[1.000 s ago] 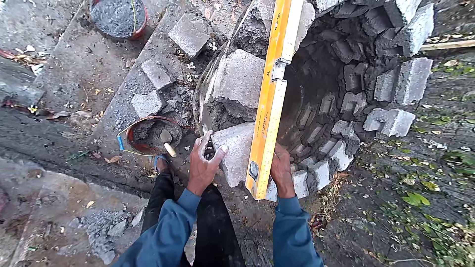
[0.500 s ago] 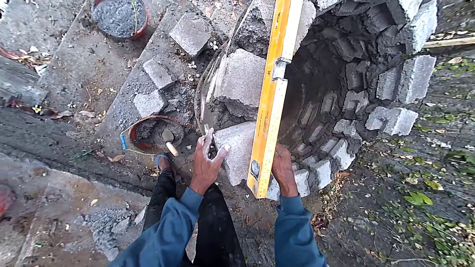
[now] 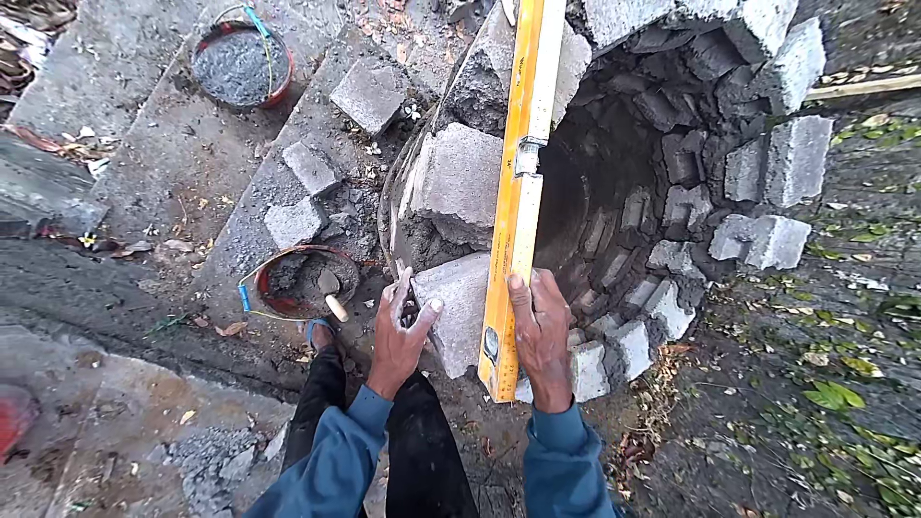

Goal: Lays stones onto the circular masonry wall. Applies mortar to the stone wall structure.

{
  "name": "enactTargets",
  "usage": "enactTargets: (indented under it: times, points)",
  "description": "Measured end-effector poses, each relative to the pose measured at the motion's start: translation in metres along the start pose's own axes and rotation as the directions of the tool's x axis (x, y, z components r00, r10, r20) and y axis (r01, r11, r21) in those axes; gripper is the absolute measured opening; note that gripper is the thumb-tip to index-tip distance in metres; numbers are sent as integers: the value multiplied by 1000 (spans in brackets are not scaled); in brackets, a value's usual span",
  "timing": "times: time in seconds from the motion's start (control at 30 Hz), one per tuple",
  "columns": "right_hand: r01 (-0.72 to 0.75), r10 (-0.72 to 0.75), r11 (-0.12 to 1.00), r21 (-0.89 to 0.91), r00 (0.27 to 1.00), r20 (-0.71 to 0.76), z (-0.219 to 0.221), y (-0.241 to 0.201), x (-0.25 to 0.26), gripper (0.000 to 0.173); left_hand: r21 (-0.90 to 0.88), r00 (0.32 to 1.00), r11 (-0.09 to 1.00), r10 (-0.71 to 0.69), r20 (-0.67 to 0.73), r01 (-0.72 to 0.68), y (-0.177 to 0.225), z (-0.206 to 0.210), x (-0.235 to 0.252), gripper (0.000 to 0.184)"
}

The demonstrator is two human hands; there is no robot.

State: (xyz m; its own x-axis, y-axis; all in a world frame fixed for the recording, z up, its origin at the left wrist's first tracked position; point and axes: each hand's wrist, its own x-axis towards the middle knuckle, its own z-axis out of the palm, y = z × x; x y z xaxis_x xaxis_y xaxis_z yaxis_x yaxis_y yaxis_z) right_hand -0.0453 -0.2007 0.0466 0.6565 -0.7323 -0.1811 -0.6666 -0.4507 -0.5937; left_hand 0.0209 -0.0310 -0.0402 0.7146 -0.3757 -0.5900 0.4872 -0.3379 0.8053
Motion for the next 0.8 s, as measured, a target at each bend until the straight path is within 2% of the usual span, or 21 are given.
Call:
enactTargets:
  times: [0.47, 0.63, 0.67, 0.73, 0.8]
  points:
    - [-13, 14, 1000, 15, 999, -29, 5, 3, -1, 57, 26, 1000, 1000, 9, 7, -10, 1, 0, 0, 85]
    - [-56, 59, 990, 131, 998, -22, -8, 15, 6, 56, 28, 1000, 999, -19, 2, 18, 2, 0, 0, 81]
    - [-96, 98, 990, 103, 995, -12, -9, 25, 10, 54, 30, 1000, 999, -13, -1, 13, 3, -1, 1, 80]
    - [-199, 190, 976, 89, 977, 98, -6, 49, 10, 47, 29, 1000, 1000, -9, 2, 9, 2, -1, 0, 80]
    - [-241, 218, 959, 149, 963, 160, 4, 63, 6, 44, 24, 1000, 1000, 4, 7, -4, 1, 1, 2, 81]
